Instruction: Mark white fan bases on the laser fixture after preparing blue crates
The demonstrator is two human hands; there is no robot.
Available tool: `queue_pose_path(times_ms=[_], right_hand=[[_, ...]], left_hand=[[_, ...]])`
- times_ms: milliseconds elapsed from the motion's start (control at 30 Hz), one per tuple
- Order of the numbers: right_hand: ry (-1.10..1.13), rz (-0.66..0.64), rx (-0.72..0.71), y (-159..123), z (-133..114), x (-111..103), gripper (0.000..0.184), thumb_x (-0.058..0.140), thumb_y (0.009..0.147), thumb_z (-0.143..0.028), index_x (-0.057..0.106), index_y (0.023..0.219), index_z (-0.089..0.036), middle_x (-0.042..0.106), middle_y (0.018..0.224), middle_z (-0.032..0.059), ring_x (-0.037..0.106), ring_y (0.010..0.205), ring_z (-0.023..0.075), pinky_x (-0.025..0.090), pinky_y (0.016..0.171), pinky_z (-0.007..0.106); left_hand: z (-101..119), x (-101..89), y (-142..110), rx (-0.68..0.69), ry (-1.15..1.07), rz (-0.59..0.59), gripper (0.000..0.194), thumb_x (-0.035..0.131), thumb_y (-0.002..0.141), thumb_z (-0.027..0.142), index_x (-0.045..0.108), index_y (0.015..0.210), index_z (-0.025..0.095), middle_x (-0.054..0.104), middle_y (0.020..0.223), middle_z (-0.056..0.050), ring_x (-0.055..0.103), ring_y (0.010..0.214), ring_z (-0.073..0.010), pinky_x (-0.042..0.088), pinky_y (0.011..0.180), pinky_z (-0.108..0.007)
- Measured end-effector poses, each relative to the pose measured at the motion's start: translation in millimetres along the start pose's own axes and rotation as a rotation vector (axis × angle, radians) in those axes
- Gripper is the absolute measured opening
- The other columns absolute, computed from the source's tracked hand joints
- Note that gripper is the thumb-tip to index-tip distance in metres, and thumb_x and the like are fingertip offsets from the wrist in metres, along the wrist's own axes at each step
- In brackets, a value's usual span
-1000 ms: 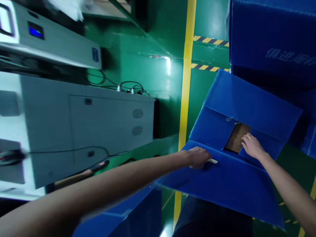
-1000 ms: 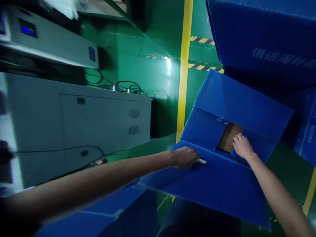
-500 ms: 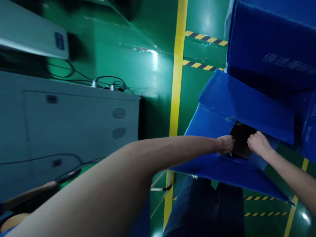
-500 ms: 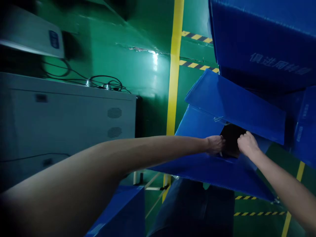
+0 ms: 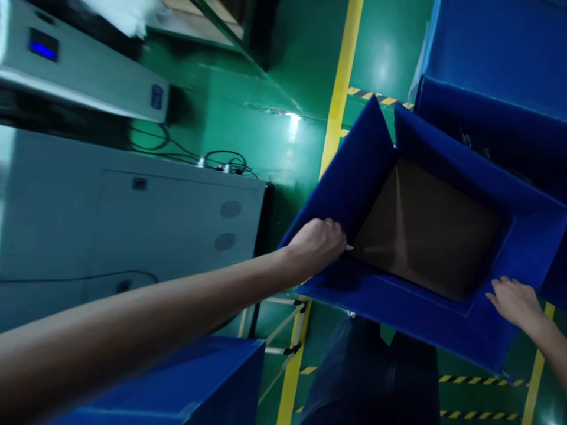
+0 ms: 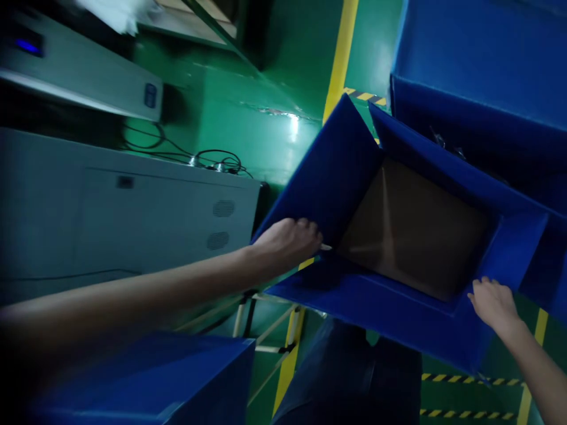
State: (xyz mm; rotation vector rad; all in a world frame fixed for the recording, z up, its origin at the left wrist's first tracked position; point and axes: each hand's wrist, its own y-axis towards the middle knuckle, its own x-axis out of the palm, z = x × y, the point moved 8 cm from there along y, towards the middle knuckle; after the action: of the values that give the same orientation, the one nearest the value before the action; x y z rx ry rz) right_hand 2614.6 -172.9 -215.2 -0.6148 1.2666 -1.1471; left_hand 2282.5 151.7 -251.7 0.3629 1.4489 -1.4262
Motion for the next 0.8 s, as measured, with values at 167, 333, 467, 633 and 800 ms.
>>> queue_pose_path(times_ms=[167, 333, 467, 633, 800], right_hand=[[-0.015, 0.015, -0.134, 20.0, -60.4, -46.3, 0.037, 0.048, 0.116, -0.035, 0.073, 0.132, -0.012, 0.071, 0.129, 0.0228, 0.075, 0.114, 0.0389, 0.057, 0.088, 0.047], [-0.035, 0.270, -0.458, 69.8, -188.3, -146.5, 0.032, 0.049, 0.116, -0.033, 0.073, 0.125, -0.013, 0.072, 0.126, 0.0189, 0.070, 0.119, 0.0346, 0.053, 0.101, 0.046], [-0.029, 0.399, -0.668, 137.9, -309.0, -196.9, 0.039, 0.045, 0.118, -0.031, 0.067, 0.144, -0.013, 0.064, 0.152, 0.0193, 0.052, 0.147, 0.0340, 0.044, 0.118, 0.043], [-0.157, 0.415, -0.714, 202.9, -408.8, -214.5, 0.045, 0.045, 0.117, -0.036, 0.067, 0.145, -0.008, 0.064, 0.151, 0.0226, 0.047, 0.147, 0.0401, 0.028, 0.128, 0.057], [-0.176, 0.646, -0.686, 157.5, -407.4, -258.9, 0.053, 0.029, 0.120, -0.036, 0.075, 0.113, -0.012, 0.071, 0.112, 0.0166, 0.060, 0.111, 0.0311, 0.038, 0.110, 0.045]], left_hand=[[-19.9, -1.2, -33.2, -0.064, 0.099, -0.111, 0.035, 0.091, 0.086, 0.037, 0.080, 0.107, 0.011, 0.076, 0.111, -0.023, 0.070, 0.110, -0.0396, 0.047, 0.085, -0.043], [-27.0, 21.3, -50.4, -0.032, 0.081, -0.110, 0.050, 0.092, 0.085, 0.057, 0.080, 0.106, 0.014, 0.077, 0.109, -0.021, 0.068, 0.113, -0.0402, 0.046, 0.095, -0.048], [-54.3, 38.7, -70.5, -0.056, 0.002, -0.062, 0.053, 0.089, 0.084, 0.068, 0.080, 0.102, 0.018, 0.076, 0.107, -0.020, 0.065, 0.120, -0.0421, 0.045, 0.105, -0.053], [-98.3, 74.6, -94.7, -0.090, -0.124, 0.003, 0.078, 0.082, 0.080, 0.085, 0.081, 0.113, 0.015, 0.075, 0.134, -0.026, 0.048, 0.155, -0.0472, 0.031, 0.130, -0.060], [-141.9, 106.5, -114.1, -0.089, -0.269, 0.124, 0.099, 0.075, 0.072, 0.098, 0.082, 0.122, 0.013, 0.066, 0.157, -0.026, 0.030, 0.170, -0.0448, 0.010, 0.142, -0.060]])
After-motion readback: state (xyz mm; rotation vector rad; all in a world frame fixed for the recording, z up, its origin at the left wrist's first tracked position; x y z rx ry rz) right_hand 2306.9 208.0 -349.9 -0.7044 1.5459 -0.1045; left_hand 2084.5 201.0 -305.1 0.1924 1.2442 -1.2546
